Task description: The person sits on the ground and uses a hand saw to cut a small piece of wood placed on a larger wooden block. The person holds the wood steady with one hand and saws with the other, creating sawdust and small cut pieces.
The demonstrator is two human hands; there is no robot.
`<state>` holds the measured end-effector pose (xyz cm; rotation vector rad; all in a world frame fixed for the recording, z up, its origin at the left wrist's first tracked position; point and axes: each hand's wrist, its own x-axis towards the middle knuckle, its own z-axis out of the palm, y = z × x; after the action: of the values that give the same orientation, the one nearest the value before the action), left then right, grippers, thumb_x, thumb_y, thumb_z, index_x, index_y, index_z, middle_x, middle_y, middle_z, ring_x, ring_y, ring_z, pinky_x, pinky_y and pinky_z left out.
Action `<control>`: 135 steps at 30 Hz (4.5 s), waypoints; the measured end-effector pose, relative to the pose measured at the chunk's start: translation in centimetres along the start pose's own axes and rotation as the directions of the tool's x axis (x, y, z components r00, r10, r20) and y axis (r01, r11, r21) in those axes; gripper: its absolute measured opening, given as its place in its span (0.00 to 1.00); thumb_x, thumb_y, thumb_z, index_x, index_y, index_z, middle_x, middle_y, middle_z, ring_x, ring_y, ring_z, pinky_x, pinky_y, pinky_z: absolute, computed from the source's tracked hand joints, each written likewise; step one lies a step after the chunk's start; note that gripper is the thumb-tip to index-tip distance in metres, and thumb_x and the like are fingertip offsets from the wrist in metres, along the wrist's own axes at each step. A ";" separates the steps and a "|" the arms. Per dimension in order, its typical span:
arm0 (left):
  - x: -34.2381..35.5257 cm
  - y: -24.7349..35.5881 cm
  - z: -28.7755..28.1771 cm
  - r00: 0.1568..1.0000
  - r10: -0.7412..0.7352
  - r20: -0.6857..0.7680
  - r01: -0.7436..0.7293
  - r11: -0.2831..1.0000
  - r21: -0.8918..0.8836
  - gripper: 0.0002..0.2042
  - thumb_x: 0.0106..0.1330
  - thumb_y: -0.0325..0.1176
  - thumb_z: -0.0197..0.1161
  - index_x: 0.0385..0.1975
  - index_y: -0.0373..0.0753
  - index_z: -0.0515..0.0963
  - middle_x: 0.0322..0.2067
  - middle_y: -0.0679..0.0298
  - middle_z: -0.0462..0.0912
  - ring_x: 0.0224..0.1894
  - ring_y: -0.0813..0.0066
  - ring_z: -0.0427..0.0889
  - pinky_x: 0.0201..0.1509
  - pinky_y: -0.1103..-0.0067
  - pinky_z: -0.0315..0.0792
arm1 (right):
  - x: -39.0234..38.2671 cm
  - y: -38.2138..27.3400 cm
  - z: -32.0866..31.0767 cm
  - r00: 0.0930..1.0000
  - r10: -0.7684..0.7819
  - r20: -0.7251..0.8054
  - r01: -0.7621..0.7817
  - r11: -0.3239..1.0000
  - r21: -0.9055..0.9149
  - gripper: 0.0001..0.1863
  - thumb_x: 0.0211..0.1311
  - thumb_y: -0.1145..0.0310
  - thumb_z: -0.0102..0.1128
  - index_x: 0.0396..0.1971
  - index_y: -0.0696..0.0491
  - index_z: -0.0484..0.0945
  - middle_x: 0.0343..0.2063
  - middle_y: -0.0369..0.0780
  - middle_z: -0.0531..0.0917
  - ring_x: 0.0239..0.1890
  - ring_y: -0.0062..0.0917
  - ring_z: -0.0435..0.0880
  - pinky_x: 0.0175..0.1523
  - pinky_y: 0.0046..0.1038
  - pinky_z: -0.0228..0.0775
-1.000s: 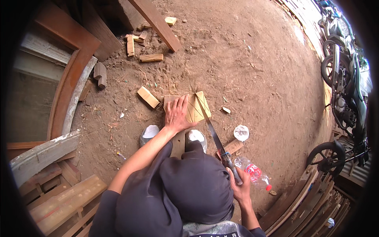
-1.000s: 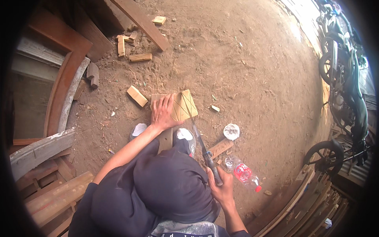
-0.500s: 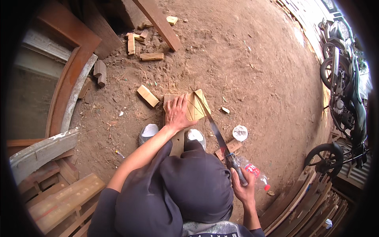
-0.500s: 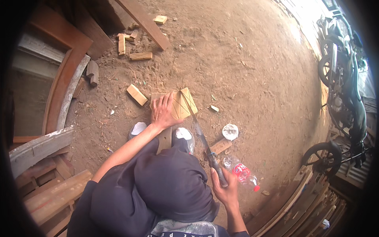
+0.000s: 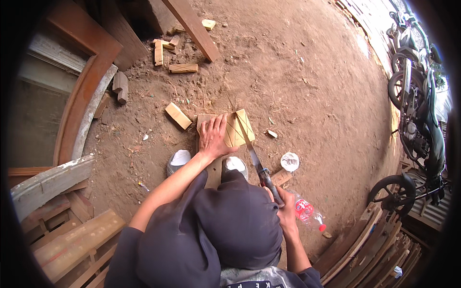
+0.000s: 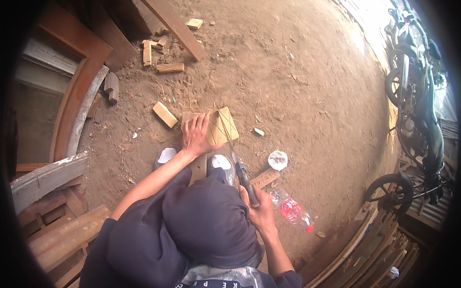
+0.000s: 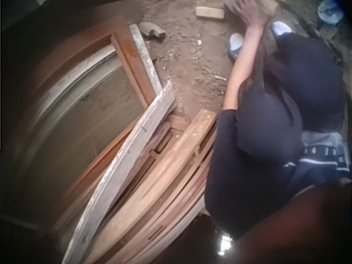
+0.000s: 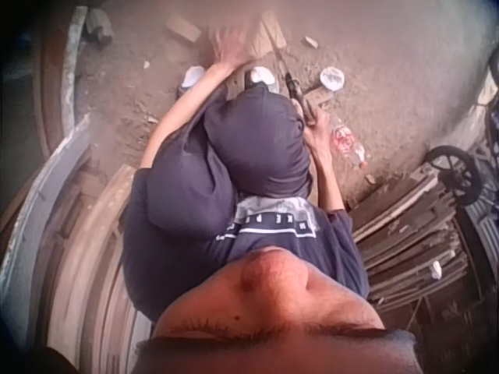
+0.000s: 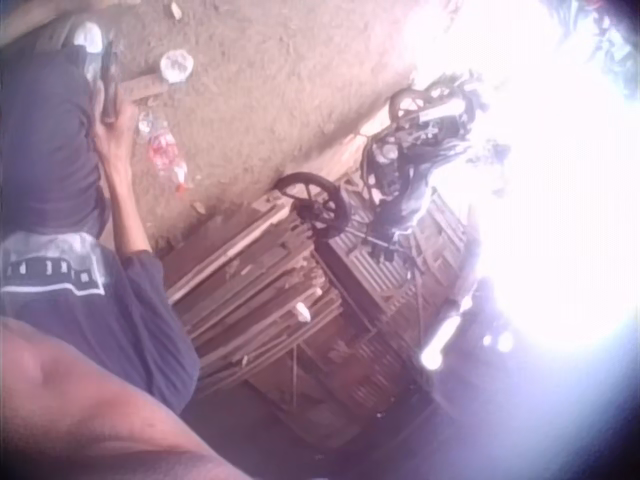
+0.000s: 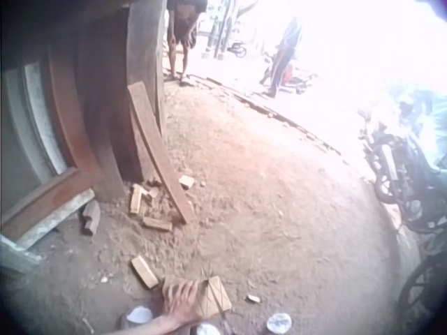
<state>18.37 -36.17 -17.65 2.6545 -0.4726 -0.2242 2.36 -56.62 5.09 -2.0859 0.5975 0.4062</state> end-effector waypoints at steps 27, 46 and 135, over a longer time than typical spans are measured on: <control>0.0 -0.2 -0.4 1.000 0.004 -0.017 -0.004 1.000 0.014 0.64 0.39 0.64 0.80 0.77 0.38 0.58 0.70 0.57 0.68 0.72 0.55 0.66 0.76 0.50 0.55 | -0.6 -1.8 -0.7 0.999 0.052 0.006 -0.052 0.999 -0.007 0.17 0.74 0.64 0.67 0.30 0.63 0.81 0.17 0.39 0.79 0.23 0.13 0.71 0.28 0.28 0.65; 0.1 -0.1 -0.2 0.998 0.042 -0.045 -0.035 0.987 0.155 0.65 0.38 0.67 0.81 0.77 0.37 0.60 0.68 0.58 0.69 0.72 0.57 0.66 0.74 0.51 0.59 | -4.8 -4.2 -4.7 0.997 0.083 0.003 -0.083 0.996 0.020 0.18 0.72 0.65 0.68 0.26 0.63 0.80 0.15 0.46 0.75 0.18 0.18 0.70 0.25 0.34 0.63; 0.6 -1.0 0.0 0.997 0.012 0.077 -0.017 0.998 0.060 0.68 0.40 0.69 0.79 0.78 0.34 0.55 0.72 0.54 0.66 0.76 0.52 0.63 0.77 0.47 0.57 | -2.3 -5.2 -2.4 0.984 0.177 -0.005 -0.174 0.974 0.142 0.20 0.75 0.62 0.68 0.24 0.60 0.79 0.17 0.28 0.74 0.21 0.10 0.68 0.25 0.22 0.58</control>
<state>19.20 -35.49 -18.16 2.7081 -0.5307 -0.3133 3.54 -55.51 11.03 -1.9101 0.8018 0.4339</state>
